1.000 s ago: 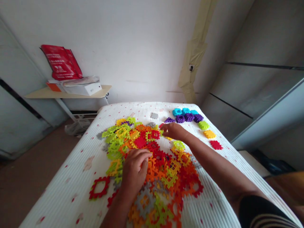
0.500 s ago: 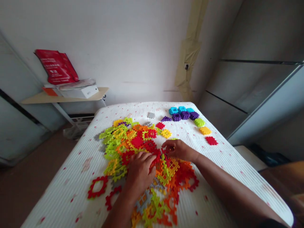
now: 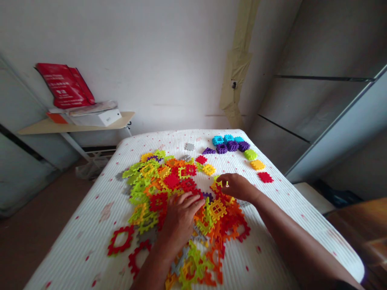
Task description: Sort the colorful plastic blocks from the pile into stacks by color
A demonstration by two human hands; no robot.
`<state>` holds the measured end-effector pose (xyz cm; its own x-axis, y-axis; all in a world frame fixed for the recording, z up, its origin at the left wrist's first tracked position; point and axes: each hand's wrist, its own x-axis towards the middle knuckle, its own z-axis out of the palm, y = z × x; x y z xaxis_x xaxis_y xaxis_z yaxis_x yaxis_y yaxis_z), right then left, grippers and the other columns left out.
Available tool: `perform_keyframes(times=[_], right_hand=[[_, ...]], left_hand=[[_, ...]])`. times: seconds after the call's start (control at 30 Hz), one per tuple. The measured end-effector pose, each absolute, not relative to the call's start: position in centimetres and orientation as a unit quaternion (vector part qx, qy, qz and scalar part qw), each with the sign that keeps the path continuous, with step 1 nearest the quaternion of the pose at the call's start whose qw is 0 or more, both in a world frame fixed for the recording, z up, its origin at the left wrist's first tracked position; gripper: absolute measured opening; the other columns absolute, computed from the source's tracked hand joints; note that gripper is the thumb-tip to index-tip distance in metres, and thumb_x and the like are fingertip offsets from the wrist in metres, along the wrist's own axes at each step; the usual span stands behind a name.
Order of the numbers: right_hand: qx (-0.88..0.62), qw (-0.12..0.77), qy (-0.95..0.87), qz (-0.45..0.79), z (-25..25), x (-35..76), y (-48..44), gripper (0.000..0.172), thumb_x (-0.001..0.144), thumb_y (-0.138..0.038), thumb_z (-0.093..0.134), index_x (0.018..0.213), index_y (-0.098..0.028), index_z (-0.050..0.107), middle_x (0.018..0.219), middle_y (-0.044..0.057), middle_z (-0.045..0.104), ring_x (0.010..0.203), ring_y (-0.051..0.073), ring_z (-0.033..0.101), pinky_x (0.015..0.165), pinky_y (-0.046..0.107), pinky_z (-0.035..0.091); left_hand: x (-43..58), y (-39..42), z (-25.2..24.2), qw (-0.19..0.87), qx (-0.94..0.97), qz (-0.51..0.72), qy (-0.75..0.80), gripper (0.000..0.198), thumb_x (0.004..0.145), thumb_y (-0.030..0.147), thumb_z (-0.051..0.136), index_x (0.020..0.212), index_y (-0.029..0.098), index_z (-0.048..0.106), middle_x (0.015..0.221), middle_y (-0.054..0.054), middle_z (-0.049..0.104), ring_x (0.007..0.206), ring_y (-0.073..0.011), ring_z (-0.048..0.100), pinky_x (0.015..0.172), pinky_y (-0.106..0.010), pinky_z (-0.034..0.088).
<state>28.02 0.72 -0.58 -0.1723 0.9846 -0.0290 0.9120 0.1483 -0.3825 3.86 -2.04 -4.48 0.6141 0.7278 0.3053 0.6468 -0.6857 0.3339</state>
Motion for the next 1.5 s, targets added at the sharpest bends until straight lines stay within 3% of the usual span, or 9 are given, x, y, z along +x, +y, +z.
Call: perform_keyframes(times=[0.13,0.37,0.47,0.6,0.73,0.83,0.9,1.23,1.5], right_hand=[[-0.594,0.157,-0.781,0.114,-0.5,26.5,0.4,0.036,0.076,-0.018,0.056,0.111,-0.021,0.063,0.11,0.007,0.064,0.097,0.019,0.059,0.083,0.029,0.044],[-0.537,0.066,-0.829,0.143,-1.9,23.8,0.4,0.033,0.076,-0.018,0.054,0.106,-0.024,0.066,0.097,0.006,0.069,0.09,0.019,0.061,0.076,0.027,0.044],[-0.543,0.084,-0.823,0.145,-2.2,23.7,0.4,0.035,0.074,-0.019,0.056,0.107,-0.025,0.066,0.095,0.004,0.068,0.087,0.018,0.061,0.074,0.026,0.043],[-0.534,0.166,-0.793,0.241,-1.8,24.6,0.8,0.03,0.07,-0.013,0.057,0.098,-0.021,0.068,0.08,0.0,0.066,0.07,0.012,0.058,0.065,0.022,0.041],[-0.526,0.345,-0.688,0.361,-1.6,26.0,1.4,0.021,0.071,-0.02,0.058,0.091,-0.017,0.065,0.069,-0.003,0.06,0.058,0.008,0.05,0.055,0.02,0.038],[-0.489,0.457,-0.576,0.469,-1.6,26.4,1.6,0.027,0.066,-0.028,0.066,0.089,-0.018,0.059,0.068,-0.003,0.058,0.054,0.008,0.05,0.052,0.021,0.039],[-0.456,0.485,-0.528,0.528,-1.6,26.1,1.4,0.031,0.063,-0.031,0.07,0.088,-0.018,0.056,0.065,-0.004,0.057,0.052,0.009,0.052,0.051,0.023,0.042],[-0.408,0.449,-0.536,0.587,-2.1,23.4,-0.5,0.032,0.065,-0.035,0.073,0.09,-0.016,0.064,0.072,-0.002,0.061,0.055,0.007,0.051,0.053,0.021,0.04],[-0.385,0.427,-0.597,0.559,-2.7,22.4,-0.7,0.03,0.07,-0.04,0.07,0.089,-0.017,0.066,0.077,0.0,0.064,0.068,0.011,0.057,0.067,0.026,0.045]], left_hand=[[4.2,-2.2,-4.2,0.129,0.882,0.222,0.394,0.046,0.071,-0.001,0.043,0.099,0.027,0.067,0.098,-0.002,0.07,0.1,-0.0218,0.055,0.095,-0.047,0.034],[4.2,-2.3,-3.9,0.146,0.877,0.228,0.398,0.035,0.074,0.002,0.045,0.087,0.025,0.069,0.086,-0.002,0.07,0.091,-0.0223,0.057,0.088,-0.044,0.037],[4.2,-2.3,-3.9,0.152,0.874,0.235,0.397,0.034,0.075,0.004,0.046,0.086,0.025,0.069,0.085,-0.002,0.07,0.09,-0.0224,0.057,0.088,-0.044,0.037],[4.2,-2.3,-4.0,0.149,0.873,0.251,0.391,0.032,0.073,0.003,0.046,0.083,0.023,0.068,0.084,-0.003,0.07,0.088,-0.0218,0.057,0.086,-0.042,0.039],[4.2,-2.1,-4.2,0.127,0.864,0.287,0.393,0.027,0.075,0.005,0.045,0.082,0.02,0.067,0.084,-0.004,0.07,0.084,-0.0203,0.059,0.083,-0.04,0.042],[4.0,-1.9,-4.6,0.118,0.839,0.34,0.409,0.025,0.08,0.012,0.044,0.086,0.02,0.067,0.085,-0.005,0.069,0.083,-0.0192,0.06,0.08,-0.037,0.046],[3.8,-1.7,-4.8,0.13,0.81,0.378,0.428,0.022,0.082,0.018,0.046,0.087,0.02,0.067,0.085,-0.005,0.069,0.083,-0.0184,0.061,0.078,-0.034,0.048],[2.7,-1.6,-4.9,0.245,0.662,0.484,0.518,0.027,0.081,0.035,0.053,0.097,0.017,0.067,0.09,-0.007,0.069,0.079,-0.0171,0.063,0.069,-0.029,0.051],[3.2,-1.7,-4.5,0.292,0.661,0.468,0.509,0.019,0.075,0.032,0.059,0.081,0.017,0.069,0.077,-0.005,0.069,0.067,-0.0153,0.061,0.063,-0.027,0.049]])
